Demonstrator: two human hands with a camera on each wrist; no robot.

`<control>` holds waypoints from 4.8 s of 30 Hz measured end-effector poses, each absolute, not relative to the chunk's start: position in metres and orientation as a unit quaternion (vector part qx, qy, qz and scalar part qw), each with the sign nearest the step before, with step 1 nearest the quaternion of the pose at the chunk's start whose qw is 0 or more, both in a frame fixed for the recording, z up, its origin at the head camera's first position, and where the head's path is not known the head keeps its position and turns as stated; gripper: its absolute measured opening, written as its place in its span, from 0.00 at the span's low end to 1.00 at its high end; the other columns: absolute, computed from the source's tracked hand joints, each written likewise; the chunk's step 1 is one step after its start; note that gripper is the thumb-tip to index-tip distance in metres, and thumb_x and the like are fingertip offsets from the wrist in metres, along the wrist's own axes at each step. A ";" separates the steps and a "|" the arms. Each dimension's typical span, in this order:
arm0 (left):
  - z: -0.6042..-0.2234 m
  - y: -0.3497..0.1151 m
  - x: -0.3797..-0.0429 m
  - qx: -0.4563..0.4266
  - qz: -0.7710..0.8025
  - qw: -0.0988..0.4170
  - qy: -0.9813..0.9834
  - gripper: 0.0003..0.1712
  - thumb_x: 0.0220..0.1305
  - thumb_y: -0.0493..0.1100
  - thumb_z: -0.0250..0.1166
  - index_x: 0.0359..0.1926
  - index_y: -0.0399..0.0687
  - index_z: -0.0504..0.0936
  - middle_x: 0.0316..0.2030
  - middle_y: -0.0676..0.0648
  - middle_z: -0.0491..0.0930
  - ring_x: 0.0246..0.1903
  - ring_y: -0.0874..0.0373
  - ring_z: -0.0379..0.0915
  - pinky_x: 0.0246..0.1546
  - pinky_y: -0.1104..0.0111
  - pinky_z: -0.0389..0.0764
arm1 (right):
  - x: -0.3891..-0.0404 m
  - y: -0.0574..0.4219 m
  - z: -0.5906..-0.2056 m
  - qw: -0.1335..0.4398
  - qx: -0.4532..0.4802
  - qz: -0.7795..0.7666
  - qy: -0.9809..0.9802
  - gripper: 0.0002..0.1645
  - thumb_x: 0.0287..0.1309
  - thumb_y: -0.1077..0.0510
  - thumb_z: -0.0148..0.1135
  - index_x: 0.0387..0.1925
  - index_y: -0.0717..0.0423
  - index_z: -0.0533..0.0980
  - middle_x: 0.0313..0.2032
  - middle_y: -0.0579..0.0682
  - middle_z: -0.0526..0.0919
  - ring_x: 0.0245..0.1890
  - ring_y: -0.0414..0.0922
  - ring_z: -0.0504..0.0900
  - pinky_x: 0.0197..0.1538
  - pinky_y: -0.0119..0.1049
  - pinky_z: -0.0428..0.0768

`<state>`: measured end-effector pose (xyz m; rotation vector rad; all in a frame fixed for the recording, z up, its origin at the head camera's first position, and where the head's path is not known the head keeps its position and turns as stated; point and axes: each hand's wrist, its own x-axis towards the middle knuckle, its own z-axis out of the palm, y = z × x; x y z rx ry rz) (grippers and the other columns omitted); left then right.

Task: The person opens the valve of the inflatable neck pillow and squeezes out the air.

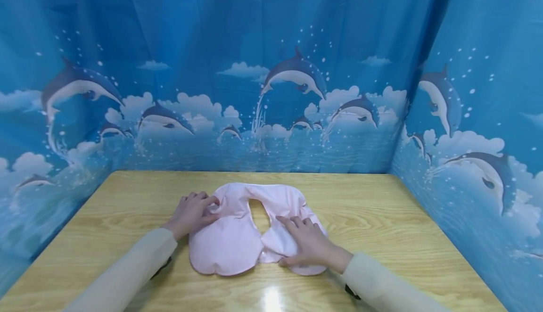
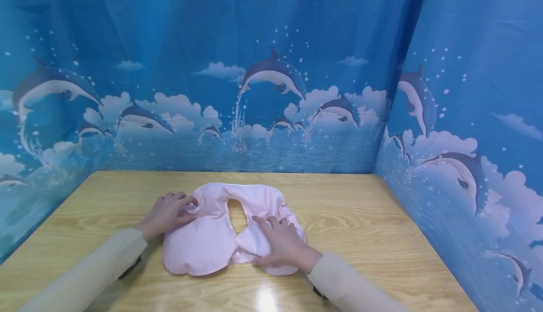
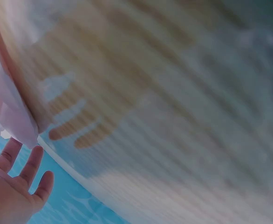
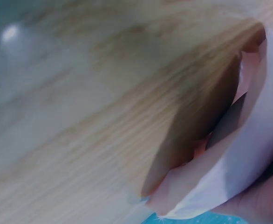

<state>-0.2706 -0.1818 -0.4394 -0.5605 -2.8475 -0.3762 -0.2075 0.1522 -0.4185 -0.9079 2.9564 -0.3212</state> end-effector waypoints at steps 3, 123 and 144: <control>-0.440 -0.182 -0.270 -0.194 -0.132 0.110 -0.966 0.15 0.52 0.59 0.65 0.39 0.63 0.77 0.33 0.54 0.73 0.37 0.51 0.68 0.36 0.54 0.66 | -0.204 0.149 -0.419 0.007 -0.297 -0.096 0.950 0.61 0.34 0.28 0.66 0.68 0.40 0.51 0.58 0.57 0.67 0.48 0.58 0.71 0.47 0.56 0.70; -0.433 -0.167 -0.234 -0.173 -0.091 0.110 -0.975 0.18 0.48 0.60 0.67 0.39 0.61 0.79 0.37 0.50 0.74 0.39 0.50 0.68 0.38 0.54 0.68 | -0.204 0.106 -0.425 -0.046 -0.310 -0.064 0.947 0.28 0.41 0.42 0.60 0.49 0.39 0.69 0.52 0.52 0.71 0.46 0.53 0.72 0.40 0.51 0.71; -0.434 -0.168 -0.234 -0.165 -0.106 0.102 -0.975 0.18 0.47 0.60 0.67 0.38 0.61 0.77 0.37 0.50 0.74 0.37 0.50 0.68 0.36 0.54 0.68 | -0.200 0.090 -0.424 -0.012 -0.246 -0.079 0.966 0.42 0.35 0.16 0.48 0.40 0.43 0.71 0.51 0.54 0.72 0.50 0.60 0.71 0.47 0.60 0.68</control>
